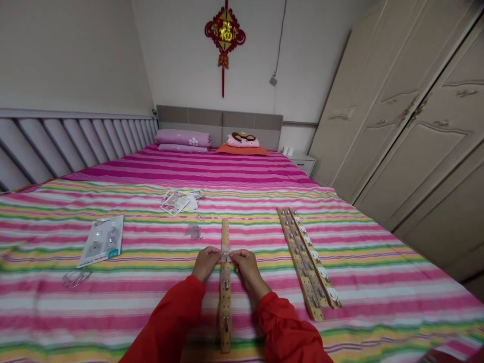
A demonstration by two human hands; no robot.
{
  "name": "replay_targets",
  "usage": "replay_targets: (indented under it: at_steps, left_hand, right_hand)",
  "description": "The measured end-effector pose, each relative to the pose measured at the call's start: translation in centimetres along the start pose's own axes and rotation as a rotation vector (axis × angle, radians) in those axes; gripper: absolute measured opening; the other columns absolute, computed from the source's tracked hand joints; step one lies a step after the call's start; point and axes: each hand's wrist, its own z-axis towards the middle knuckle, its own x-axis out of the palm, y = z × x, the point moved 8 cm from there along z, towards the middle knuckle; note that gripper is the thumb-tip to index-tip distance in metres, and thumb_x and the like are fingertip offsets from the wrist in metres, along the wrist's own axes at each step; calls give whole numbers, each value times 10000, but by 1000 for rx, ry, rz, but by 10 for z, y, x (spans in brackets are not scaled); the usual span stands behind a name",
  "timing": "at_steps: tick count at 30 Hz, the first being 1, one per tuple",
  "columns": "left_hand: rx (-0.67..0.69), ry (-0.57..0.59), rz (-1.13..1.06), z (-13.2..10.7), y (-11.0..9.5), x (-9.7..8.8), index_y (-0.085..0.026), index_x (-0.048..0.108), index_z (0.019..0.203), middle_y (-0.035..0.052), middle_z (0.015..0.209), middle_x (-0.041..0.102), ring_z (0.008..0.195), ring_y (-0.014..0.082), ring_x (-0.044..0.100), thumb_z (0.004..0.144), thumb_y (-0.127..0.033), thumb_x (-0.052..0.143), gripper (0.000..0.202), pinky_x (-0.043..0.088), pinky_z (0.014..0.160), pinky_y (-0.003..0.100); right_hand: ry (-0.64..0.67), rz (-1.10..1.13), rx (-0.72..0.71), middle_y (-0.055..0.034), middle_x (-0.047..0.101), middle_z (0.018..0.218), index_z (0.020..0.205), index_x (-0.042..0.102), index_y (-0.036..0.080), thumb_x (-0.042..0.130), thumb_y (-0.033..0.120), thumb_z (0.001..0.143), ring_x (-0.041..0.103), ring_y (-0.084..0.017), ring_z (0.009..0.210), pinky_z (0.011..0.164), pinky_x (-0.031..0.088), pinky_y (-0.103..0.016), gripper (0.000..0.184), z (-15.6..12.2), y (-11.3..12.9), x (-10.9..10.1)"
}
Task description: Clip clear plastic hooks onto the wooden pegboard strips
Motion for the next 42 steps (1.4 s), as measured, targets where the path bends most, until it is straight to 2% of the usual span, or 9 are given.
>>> replay_targets:
  at_steps: [11, 19, 23, 27, 32, 42]
  left_hand:
    - [10, -25, 28, 6, 12, -2, -161, 605, 506, -26, 457, 581, 481, 122, 545, 441, -269, 703, 159, 437, 534, 250]
    - [3, -13, 16, -1, 5, 0, -170, 588, 489, -35, 441, 563, 469, 117, 527, 449, -288, 690, 160, 429, 525, 247]
    - [-2, -2, 10, -6, 0, 1, -172, 590, 495, -32, 444, 564, 473, 122, 529, 445, -309, 697, 181, 425, 525, 253]
    - [25, 38, -11, -12, -10, 4, -157, 638, 577, -10, 517, 619, 521, 132, 554, 470, -325, 704, 210, 436, 555, 259]
    - [102, 67, -26, -20, -28, 5, -149, 652, 649, 9, 587, 655, 563, 136, 570, 506, -352, 717, 256, 438, 580, 257]
    - [213, 73, 8, -46, -66, 3, -159, 643, 634, -3, 572, 622, 559, 132, 549, 548, -471, 716, 332, 429, 577, 253]
  right_hand:
    - [-36, -35, 1, 74, 462, 344, 480, 580, 160, 610, 194, 534, 311, -54, 297, 336, 192, -208, 71, 5, -10, -1]
    - [-45, -26, -10, 64, 481, 362, 471, 568, 163, 638, 225, 532, 322, -61, 321, 357, 203, -217, 112, 6, -15, -2]
    - [-29, 12, -27, 51, 512, 399, 511, 619, 148, 654, 237, 539, 356, -69, 365, 393, 252, -218, 99, 4, -13, -2]
    - [-4, 99, -64, 21, 581, 468, 549, 650, 143, 689, 236, 534, 431, -83, 432, 450, 312, -212, 102, -2, -4, -1]
    - [36, 117, -85, 30, 575, 463, 592, 652, 159, 700, 258, 561, 363, -66, 378, 393, 243, -201, 114, -9, 11, 3]
    - [106, 105, -128, 53, 534, 456, 612, 632, 160, 755, 362, 583, 357, -49, 340, 358, 245, -193, 238, -32, 42, 11]
